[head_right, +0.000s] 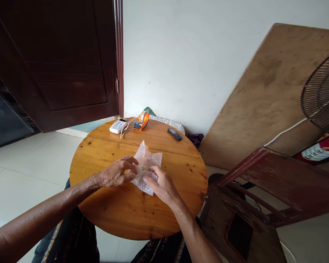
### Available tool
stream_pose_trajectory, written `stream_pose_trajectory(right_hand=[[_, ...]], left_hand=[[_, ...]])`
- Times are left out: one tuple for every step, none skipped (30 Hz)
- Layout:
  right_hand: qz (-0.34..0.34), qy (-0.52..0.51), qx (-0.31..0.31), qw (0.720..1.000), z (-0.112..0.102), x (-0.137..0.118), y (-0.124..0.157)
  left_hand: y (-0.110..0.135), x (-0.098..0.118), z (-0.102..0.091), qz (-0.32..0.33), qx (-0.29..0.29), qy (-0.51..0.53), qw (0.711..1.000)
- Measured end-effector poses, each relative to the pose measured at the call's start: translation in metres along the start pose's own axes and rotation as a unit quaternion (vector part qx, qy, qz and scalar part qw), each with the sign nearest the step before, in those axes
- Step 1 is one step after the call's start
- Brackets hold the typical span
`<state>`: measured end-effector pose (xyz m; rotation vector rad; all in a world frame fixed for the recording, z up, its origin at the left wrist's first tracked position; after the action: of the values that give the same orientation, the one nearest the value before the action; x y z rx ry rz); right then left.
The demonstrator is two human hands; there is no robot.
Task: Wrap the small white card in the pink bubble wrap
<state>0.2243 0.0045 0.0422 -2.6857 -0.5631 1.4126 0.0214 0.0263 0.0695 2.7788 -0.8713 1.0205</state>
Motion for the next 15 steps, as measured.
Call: stream_pose_trajectory(right_hand=[[0.009, -0.012, 0.008, 1.0, 0.0, 0.002, 0.003], [0.02, -0.02, 0.016, 0.999, 0.001, 0.004, 0.005], [0.032, -0.022, 0.028, 0.999, 0.002, 0.007, 0.007], [0.042, -0.017, 0.044, 0.998, 0.003, 0.009, 0.009], [0.046, -0.007, 0.068, 0.997, 0.003, 0.012, 0.011], [0.046, 0.008, 0.097, 0.994, 0.004, 0.015, 0.012], [0.043, 0.023, 0.127, 0.991, 0.005, 0.017, 0.014], [0.041, 0.037, 0.154, 0.987, 0.005, 0.019, 0.015], [0.04, 0.049, 0.177, 0.982, 0.007, 0.02, 0.016], [0.043, 0.057, 0.196, 0.978, 0.008, 0.022, 0.017], [0.048, 0.062, 0.209, 0.975, 0.009, 0.023, 0.017], [0.053, 0.067, 0.217, 0.972, 0.01, 0.023, 0.018], [0.055, 0.07, 0.219, 0.972, 0.011, 0.023, 0.018], [0.058, 0.072, 0.216, 0.972, 0.011, 0.022, 0.018], [0.062, 0.072, 0.207, 0.974, 0.012, 0.021, 0.018]], left_hand=[[0.0, -0.003, 0.001, 0.021, -0.004, 0.002, 1.0], [0.0, -0.006, 0.002, 0.04, -0.008, 0.003, 0.999], [-0.001, -0.008, 0.003, 0.055, -0.009, 0.003, 0.998], [-0.001, -0.011, 0.004, 0.064, -0.006, 0.004, 0.998], [-0.002, -0.014, 0.006, 0.07, 0.002, 0.004, 0.998], [-0.003, -0.017, 0.008, 0.077, 0.012, 0.005, 0.997], [-0.003, -0.019, 0.01, 0.084, 0.023, 0.004, 0.996], [-0.003, -0.02, 0.012, 0.091, 0.033, 0.002, 0.995], [-0.003, -0.021, 0.013, 0.097, 0.042, 0.0, 0.994], [-0.002, -0.022, 0.015, 0.099, 0.051, -0.001, 0.994], [-0.001, -0.022, 0.017, 0.095, 0.059, -0.001, 0.994], [0.0, -0.022, 0.02, 0.087, 0.066, 0.002, 0.994], [0.001, -0.022, 0.022, 0.077, 0.074, 0.008, 0.994], [0.003, -0.021, 0.025, 0.065, 0.084, 0.012, 0.994], [0.005, -0.021, 0.028, 0.054, 0.095, 0.014, 0.994]])
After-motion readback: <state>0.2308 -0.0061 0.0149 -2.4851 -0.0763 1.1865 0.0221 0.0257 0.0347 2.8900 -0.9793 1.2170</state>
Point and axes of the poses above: each hand's wrist, its own y-axis away from the middle knuckle, its own z-axis out of the palm, x = y × z, the point moved 3 cm from there along -y, towards the middle knuckle, and after that the axes turned 11 degrees about -z, right-handed, at the moved point
